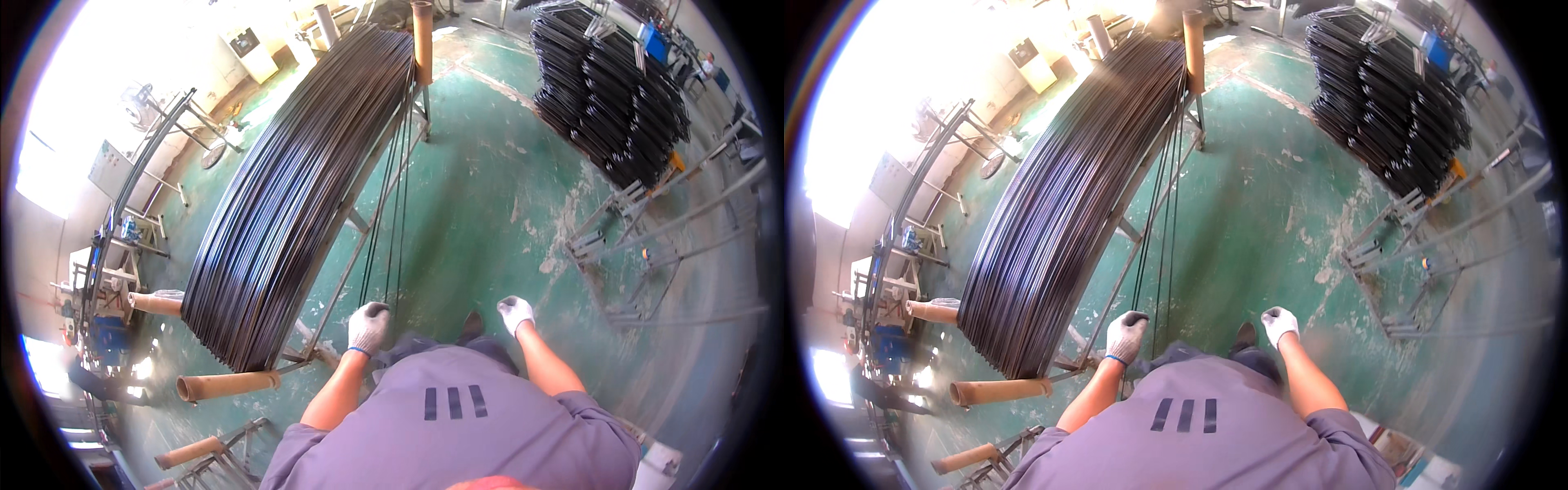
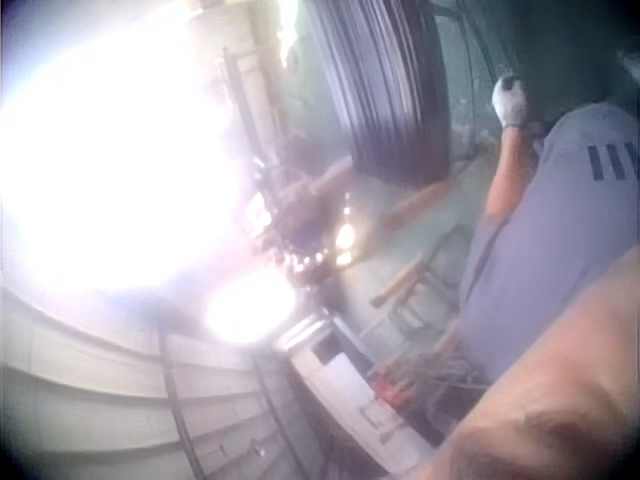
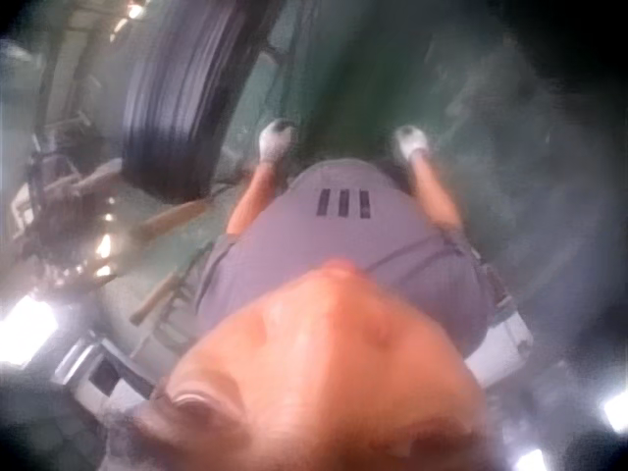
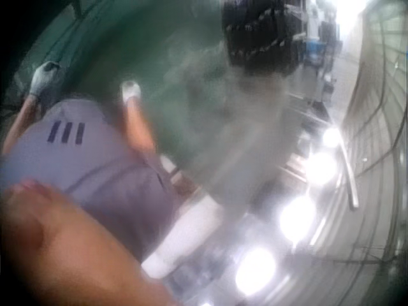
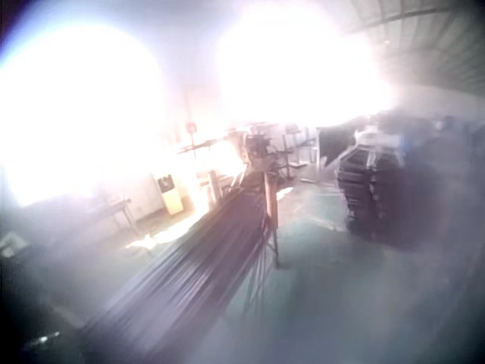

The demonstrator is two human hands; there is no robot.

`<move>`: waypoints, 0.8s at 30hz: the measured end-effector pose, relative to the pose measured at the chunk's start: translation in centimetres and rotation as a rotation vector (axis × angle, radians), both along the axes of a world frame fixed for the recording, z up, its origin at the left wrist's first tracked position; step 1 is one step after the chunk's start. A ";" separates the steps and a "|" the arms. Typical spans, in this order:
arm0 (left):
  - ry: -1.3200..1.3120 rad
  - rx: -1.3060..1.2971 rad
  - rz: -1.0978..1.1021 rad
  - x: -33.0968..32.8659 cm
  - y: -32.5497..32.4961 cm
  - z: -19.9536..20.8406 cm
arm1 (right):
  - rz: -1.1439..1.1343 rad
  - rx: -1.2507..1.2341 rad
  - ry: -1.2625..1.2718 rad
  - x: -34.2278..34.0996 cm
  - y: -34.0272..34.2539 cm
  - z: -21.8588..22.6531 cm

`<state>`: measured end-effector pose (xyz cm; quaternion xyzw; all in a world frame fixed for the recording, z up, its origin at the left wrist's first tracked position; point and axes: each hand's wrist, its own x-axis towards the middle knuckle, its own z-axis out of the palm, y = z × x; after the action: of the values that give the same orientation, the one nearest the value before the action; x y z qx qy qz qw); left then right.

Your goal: The person measures and cuts long metal rods using a chop saw in a workshop. They repeatedly measure the rods with a tape measure, position them in the saw, and cut them to size. The person also moves a bundle of rods on a cart and stacks the cut pieces.

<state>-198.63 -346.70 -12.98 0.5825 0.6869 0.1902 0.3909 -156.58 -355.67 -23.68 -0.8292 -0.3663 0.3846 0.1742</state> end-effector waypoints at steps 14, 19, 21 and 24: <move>-0.380 -0.113 0.544 11.6 19.4 -9.5 | 0.095 0.107 0.454 8.1 42.3 -7.6; -0.591 -0.240 0.772 13.9 30.9 -11.0 | 0.148 0.048 0.413 9.2 57.9 -8.8; -0.633 -0.205 0.774 14.2 35.8 -10.7 | 0.104 0.064 0.420 9.3 64.3 -9.0; -0.461 -0.122 0.740 13.8 41.9 -7.8 | 0.035 0.000 0.458 8.8 74.1 -9.9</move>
<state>-184.86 -304.76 -20.81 0.2156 0.7540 0.4014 0.4732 -147.81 -281.55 -33.60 -0.7137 -0.3315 0.5659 0.2459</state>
